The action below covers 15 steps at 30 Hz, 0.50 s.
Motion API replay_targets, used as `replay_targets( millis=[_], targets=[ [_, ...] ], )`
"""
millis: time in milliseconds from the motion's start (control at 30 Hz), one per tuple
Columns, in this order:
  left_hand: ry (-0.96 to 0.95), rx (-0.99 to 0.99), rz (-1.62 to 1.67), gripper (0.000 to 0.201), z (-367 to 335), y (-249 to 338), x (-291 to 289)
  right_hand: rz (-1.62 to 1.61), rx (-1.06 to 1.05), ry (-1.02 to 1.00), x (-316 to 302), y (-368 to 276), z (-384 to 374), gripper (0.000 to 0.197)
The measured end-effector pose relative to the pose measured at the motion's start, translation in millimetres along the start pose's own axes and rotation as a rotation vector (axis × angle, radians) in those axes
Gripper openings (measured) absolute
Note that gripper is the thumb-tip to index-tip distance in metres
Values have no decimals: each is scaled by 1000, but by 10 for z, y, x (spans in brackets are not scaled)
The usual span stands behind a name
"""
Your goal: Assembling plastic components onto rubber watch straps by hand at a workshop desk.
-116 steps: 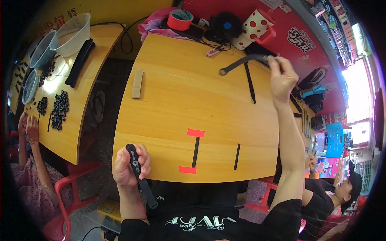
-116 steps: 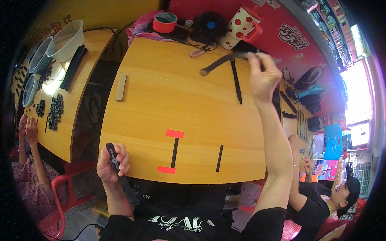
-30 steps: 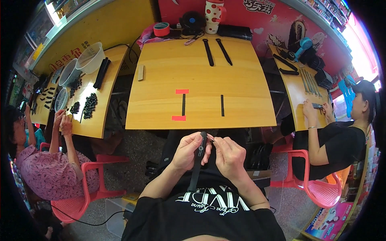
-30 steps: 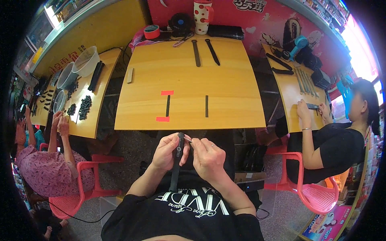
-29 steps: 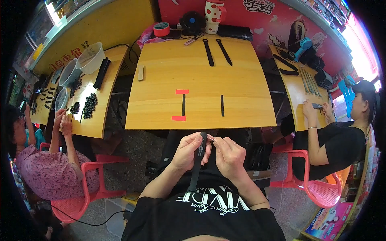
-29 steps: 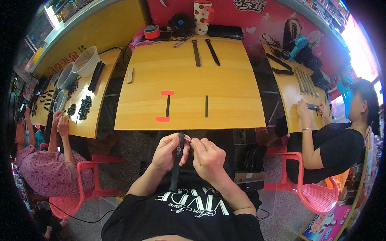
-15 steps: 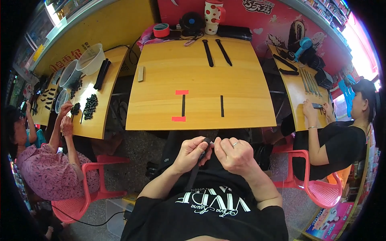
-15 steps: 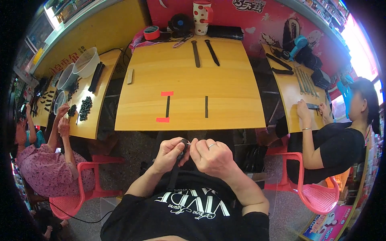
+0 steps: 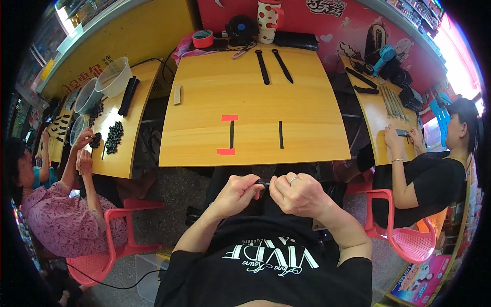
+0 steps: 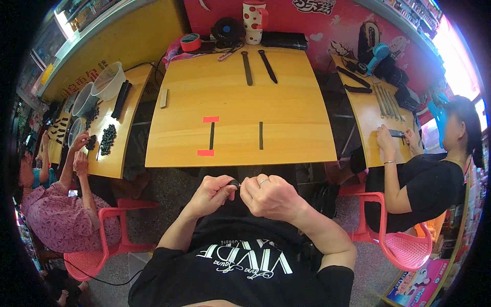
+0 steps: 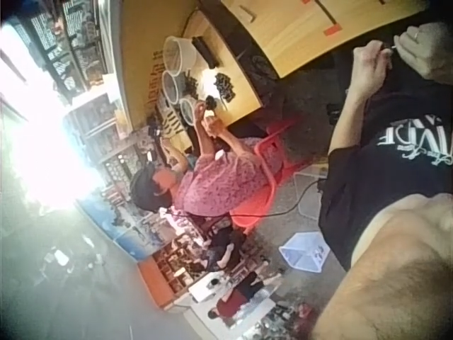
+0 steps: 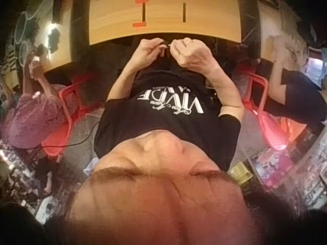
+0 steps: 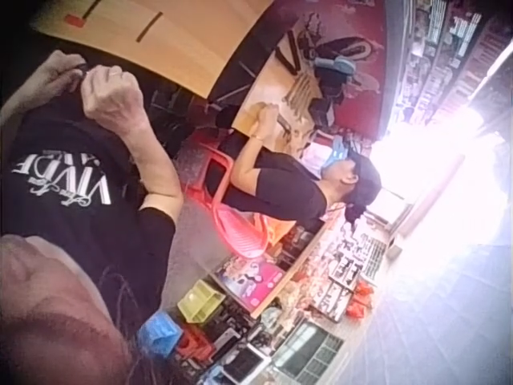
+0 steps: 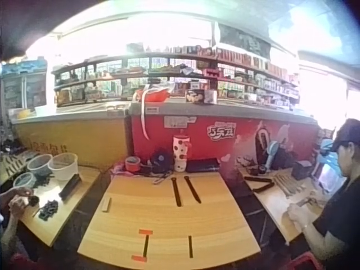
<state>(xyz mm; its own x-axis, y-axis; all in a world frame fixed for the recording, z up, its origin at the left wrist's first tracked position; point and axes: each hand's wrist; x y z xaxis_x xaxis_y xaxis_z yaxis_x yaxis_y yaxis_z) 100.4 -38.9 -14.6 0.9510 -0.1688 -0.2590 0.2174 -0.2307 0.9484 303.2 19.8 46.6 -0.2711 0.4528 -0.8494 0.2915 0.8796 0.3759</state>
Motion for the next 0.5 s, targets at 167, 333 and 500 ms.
replay_targets(
  millis=[167,333,500],
  targets=[
    [74,-8,287,15,40,40,87,-369,324,198,177,-273,61,17],
    [72,61,130,8,22,98,41,-447,444,233,147,-306,92,18],
    [42,215,-317,19,36,77,-4,-457,340,7,29,-128,27,19]
  ],
)
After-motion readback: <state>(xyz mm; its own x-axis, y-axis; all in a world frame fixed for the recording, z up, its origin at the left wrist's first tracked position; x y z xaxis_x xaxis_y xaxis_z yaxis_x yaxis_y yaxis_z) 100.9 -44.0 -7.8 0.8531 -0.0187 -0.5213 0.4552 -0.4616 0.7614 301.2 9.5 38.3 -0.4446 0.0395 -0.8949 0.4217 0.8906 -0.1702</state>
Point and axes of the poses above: each hand's wrist, its own z-axis away from the middle knuckle, its own x-axis out of the palm, y = z × x, and after that the axes turned 3 degrees about z, right-handed
